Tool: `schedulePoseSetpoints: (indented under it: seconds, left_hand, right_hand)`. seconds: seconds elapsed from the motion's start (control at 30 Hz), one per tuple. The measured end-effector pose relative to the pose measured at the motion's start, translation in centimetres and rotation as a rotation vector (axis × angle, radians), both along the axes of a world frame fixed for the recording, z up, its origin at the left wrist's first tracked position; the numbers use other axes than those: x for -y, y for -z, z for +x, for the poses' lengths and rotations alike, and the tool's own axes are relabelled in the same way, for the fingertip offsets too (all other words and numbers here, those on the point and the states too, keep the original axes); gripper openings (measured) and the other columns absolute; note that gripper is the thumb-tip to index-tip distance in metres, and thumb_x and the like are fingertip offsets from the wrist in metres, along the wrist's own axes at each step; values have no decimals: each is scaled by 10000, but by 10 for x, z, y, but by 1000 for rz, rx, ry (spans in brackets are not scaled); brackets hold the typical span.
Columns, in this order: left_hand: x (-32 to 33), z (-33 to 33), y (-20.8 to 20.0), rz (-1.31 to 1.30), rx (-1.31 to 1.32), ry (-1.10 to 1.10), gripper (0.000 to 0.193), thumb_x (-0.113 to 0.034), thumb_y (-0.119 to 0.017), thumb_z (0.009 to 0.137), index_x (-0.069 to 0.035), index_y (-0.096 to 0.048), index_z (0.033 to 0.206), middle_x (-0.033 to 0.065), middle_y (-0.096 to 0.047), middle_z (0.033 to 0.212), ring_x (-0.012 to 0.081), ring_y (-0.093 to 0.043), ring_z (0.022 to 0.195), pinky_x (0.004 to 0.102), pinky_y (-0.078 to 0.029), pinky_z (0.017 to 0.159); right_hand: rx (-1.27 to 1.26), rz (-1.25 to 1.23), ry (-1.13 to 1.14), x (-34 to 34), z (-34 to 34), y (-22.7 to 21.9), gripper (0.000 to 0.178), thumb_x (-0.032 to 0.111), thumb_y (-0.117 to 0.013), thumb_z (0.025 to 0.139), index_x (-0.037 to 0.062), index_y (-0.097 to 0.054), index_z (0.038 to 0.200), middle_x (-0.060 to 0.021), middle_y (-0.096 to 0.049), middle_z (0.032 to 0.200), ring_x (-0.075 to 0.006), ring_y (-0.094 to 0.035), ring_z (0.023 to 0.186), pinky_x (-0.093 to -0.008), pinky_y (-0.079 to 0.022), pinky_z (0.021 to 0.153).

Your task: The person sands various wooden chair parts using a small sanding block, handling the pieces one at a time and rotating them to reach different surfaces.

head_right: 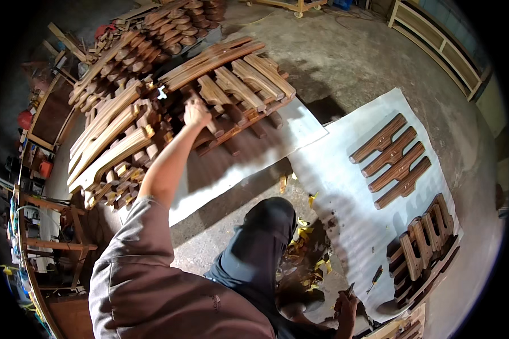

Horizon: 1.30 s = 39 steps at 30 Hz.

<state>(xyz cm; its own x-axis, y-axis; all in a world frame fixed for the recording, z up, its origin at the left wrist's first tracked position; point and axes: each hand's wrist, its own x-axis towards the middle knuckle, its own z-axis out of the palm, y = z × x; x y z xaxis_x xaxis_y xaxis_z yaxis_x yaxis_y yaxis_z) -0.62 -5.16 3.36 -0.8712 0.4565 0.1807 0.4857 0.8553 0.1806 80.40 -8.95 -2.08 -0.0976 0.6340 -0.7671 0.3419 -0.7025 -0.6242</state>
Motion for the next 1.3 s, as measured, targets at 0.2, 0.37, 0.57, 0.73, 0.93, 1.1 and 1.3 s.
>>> schedulePoseSetpoints:
  seconds: [0.2, 0.37, 0.57, 0.73, 0.93, 1.1, 1.3]
  left_hand:
    - [-34, -100, -9, -170, 27, -26, 657, -219, -722, 751, -29, -441, 1314, 168, -472, 1345, 342, -460, 1280, 409, -449, 1032]
    - [-65, -165, -3, -274, 73, -4, 873, -245, -678, 776, -38, -244, 1504, 164, -273, 1565, 306, -283, 1444, 386, -304, 1157]
    - [-79, -219, 10, -398, 93, 4, 799, -292, -542, 915, -60, -125, 1555, 122, -166, 1617, 298, -134, 1498, 472, -199, 1187]
    - [-88, -214, 1, -377, 108, -15, 856, -286, -598, 837, -104, -170, 1556, 114, -174, 1614, 298, -159, 1492, 516, -231, 1160]
    - [-103, -201, -20, -527, 81, -31, 942, -241, -666, 734, -138, -211, 1553, 92, -179, 1614, 286, -156, 1493, 520, -278, 1129]
    - [-99, -197, -28, -441, 126, -37, 945, -262, -702, 728, -133, -244, 1545, 117, -268, 1579, 312, -284, 1440, 498, -299, 1125]
    - [-92, -197, -7, -399, 161, 86, 827, -283, -722, 639, 26, -464, 1362, 232, -425, 1453, 335, -452, 1326, 408, -439, 1041]
  right_hand:
    - [-10, -35, 310, 18, 3, 19, 228, 161, -591, 891, 49, -563, 695, 13, -434, 537, -116, -363, 402, -282, -308, 396]
    - [8, -107, 423, 25, -20, 51, 234, 164, -589, 890, 53, -557, 686, 12, -433, 536, -116, -361, 402, -283, -308, 397]
    - [38, -158, 446, 22, -36, 65, 242, 167, -586, 889, 58, -549, 676, 11, -433, 535, -117, -360, 402, -285, -309, 399]
    - [51, -190, 437, 24, -41, 76, 249, 170, -584, 889, 62, -543, 668, 10, -433, 535, -118, -358, 403, -286, -309, 400]
    - [53, -209, 414, 19, -45, 85, 257, 173, -582, 888, 67, -535, 658, 8, -432, 534, -119, -357, 403, -288, -310, 402]
    - [63, -211, 421, 20, -41, 85, 264, 176, -580, 887, 71, -529, 650, 7, -432, 533, -120, -355, 403, -290, -310, 404]
    - [55, -241, 411, 34, -31, 88, 273, 179, -577, 886, 76, -521, 640, 6, -431, 532, -121, -354, 404, -291, -310, 405]
